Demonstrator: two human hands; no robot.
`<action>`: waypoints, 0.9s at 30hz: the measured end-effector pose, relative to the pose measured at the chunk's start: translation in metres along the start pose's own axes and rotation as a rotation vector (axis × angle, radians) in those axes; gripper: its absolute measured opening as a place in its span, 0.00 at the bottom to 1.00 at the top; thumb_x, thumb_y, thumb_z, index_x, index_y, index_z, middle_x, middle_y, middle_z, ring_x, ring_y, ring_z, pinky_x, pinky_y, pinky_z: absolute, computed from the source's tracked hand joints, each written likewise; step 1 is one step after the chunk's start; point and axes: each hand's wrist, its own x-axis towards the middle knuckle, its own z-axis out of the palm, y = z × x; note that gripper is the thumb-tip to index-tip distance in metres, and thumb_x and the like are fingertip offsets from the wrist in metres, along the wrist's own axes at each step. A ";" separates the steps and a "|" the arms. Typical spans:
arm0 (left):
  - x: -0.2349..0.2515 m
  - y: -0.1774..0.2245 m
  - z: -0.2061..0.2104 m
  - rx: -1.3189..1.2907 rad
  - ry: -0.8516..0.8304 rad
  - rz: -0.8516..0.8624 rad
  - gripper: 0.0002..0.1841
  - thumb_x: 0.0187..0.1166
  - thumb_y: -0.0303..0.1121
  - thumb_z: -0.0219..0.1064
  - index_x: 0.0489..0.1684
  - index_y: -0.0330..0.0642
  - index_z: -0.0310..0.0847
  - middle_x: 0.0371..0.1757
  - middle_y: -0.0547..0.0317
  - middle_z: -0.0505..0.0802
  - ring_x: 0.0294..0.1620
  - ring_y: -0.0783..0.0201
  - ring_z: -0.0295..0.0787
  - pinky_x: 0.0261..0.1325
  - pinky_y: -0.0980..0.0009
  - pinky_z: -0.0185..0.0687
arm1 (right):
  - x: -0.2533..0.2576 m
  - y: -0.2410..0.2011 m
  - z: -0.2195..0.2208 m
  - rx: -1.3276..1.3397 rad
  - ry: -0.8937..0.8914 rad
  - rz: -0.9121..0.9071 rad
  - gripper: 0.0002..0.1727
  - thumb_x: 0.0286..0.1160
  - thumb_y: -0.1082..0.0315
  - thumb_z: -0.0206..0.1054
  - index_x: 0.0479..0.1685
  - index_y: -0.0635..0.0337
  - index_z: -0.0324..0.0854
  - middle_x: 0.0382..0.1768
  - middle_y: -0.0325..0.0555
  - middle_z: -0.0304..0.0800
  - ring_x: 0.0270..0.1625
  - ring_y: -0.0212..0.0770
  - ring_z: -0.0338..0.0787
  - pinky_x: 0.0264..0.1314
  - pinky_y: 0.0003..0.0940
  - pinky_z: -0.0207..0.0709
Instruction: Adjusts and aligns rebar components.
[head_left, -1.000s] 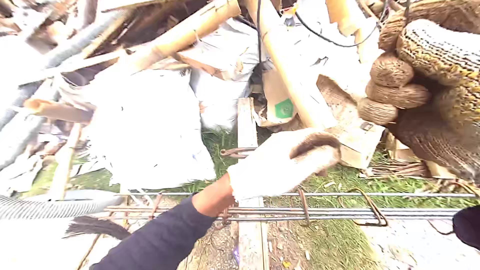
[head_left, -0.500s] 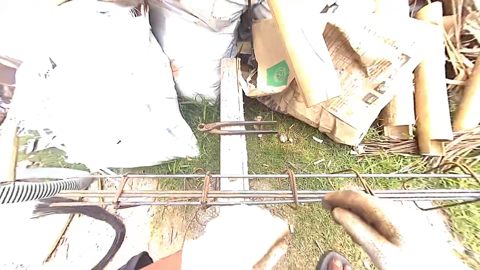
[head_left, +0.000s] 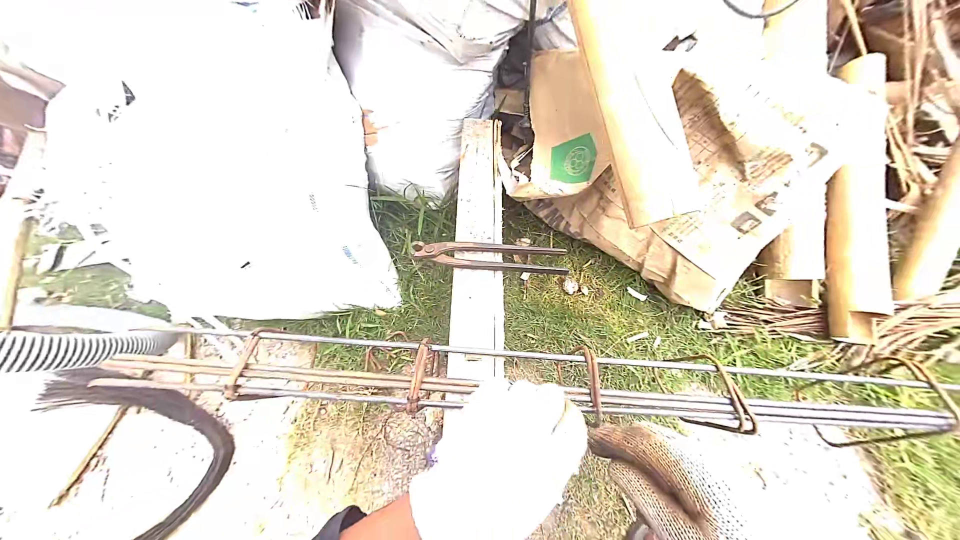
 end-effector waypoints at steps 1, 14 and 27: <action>-0.001 -0.001 0.001 -0.007 -0.005 0.005 0.10 0.78 0.32 0.59 0.47 0.49 0.88 0.40 0.54 0.91 0.38 0.51 0.90 0.35 0.55 0.84 | -0.001 0.000 0.000 -0.011 0.003 -0.001 0.16 0.88 0.63 0.59 0.58 0.57 0.90 0.54 0.51 0.95 0.59 0.42 0.93 0.66 0.40 0.84; 0.004 0.003 0.010 -0.061 0.130 -0.049 0.17 0.80 0.35 0.64 0.66 0.55 0.85 0.61 0.55 0.93 0.39 0.55 0.90 0.36 0.59 0.83 | 0.002 0.003 -0.012 -0.142 0.137 0.006 0.15 0.88 0.62 0.60 0.56 0.55 0.91 0.51 0.50 0.96 0.55 0.41 0.95 0.61 0.39 0.86; -0.004 0.021 0.015 -0.147 -0.038 0.096 0.06 0.82 0.32 0.60 0.43 0.51 0.84 0.33 0.58 0.88 0.31 0.55 0.86 0.29 0.59 0.78 | 0.208 -0.019 -0.045 -0.865 -0.126 -0.226 0.36 0.75 0.38 0.67 0.81 0.41 0.71 0.63 0.48 0.85 0.61 0.54 0.89 0.52 0.54 0.85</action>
